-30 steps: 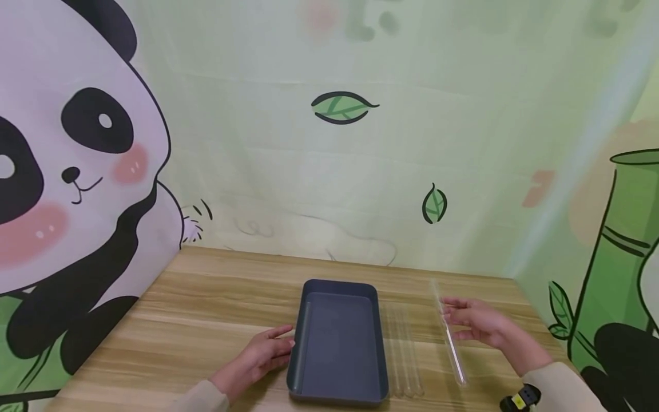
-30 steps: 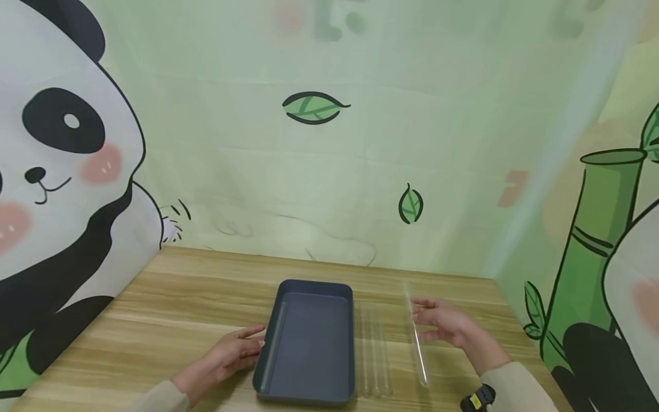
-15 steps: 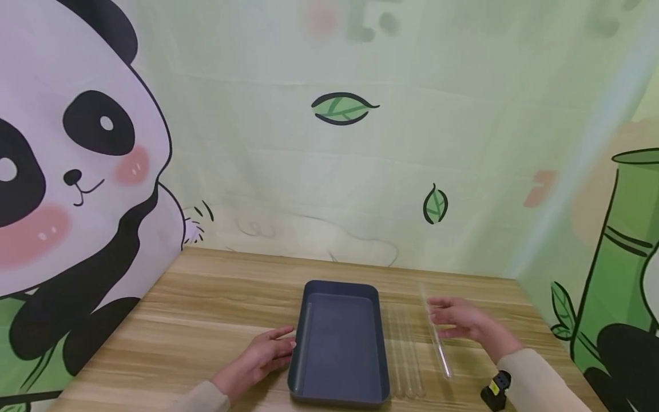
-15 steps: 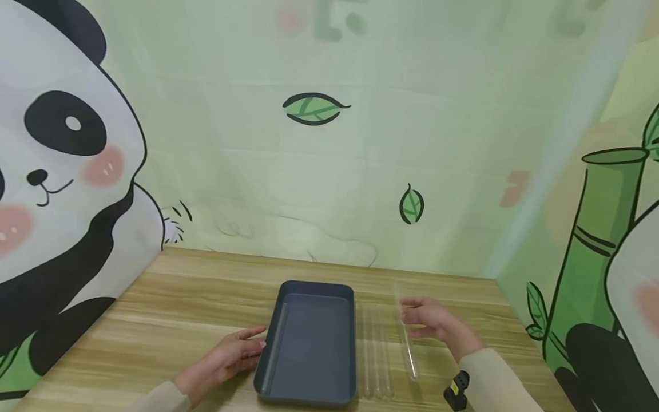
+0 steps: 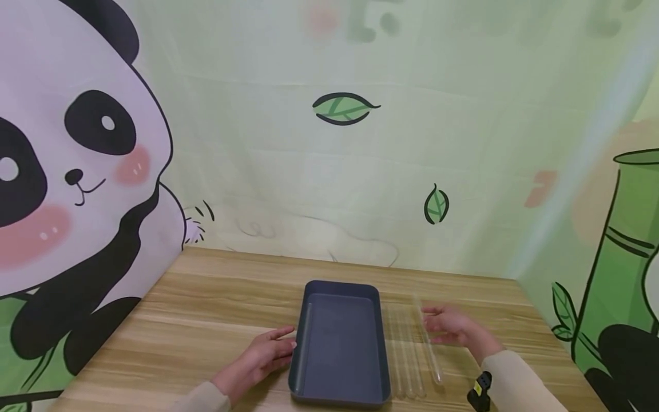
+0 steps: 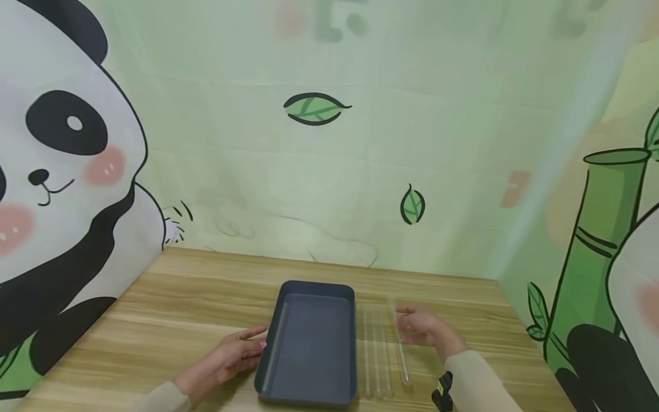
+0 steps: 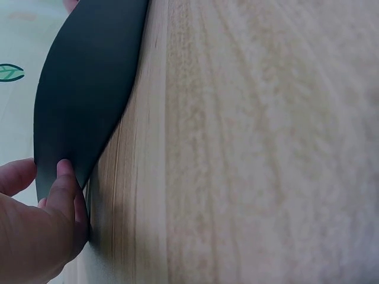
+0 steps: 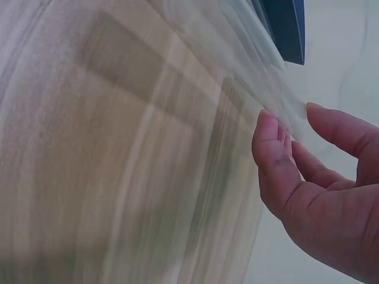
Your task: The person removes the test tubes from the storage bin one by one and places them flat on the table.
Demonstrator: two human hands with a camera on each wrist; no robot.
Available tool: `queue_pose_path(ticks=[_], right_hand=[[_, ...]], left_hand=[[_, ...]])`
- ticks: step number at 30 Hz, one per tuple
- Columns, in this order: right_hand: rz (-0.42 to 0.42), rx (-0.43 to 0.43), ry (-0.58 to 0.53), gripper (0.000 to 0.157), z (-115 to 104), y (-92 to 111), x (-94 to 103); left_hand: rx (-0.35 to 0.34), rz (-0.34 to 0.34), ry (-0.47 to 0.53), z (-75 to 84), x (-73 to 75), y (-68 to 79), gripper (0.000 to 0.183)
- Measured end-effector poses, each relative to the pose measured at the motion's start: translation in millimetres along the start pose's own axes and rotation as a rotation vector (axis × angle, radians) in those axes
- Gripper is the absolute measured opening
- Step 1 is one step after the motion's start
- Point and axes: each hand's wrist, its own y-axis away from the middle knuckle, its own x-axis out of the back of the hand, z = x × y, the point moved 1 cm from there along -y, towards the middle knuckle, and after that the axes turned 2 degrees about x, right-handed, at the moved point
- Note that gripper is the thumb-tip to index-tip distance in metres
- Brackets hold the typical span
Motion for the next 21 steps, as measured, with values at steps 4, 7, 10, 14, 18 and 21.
queue_pose_path(ticks=[4,7,10,14,18,21], right_hand=[[0.008,-0.012,0.006,0.057,3,-5,-1.5],[0.003,-0.015,0.013,0.057,7,-8,-2.7],[0.006,-0.022,0.01,0.058,10,-10,-4.5],[0.017,-0.031,0.006,0.058,12,-10,-7.0],[0.023,-0.045,-0.005,0.058,13,-10,-8.8],[0.016,-0.051,-0.023,0.059,14,-10,-9.8]], left_hand=[[-0.002,-0.002,-0.003,0.4,0.0,0.2,0.065],[-0.002,0.0,-0.003,0.4,0.0,0.6,0.065],[-0.003,0.0,0.002,0.4,-0.3,1.1,0.065],[-0.003,0.002,0.005,0.9,-0.9,1.5,0.065],[0.0,0.006,0.003,1.0,-1.0,1.5,0.065],[-0.001,0.004,0.002,0.6,-0.8,1.4,0.066]])
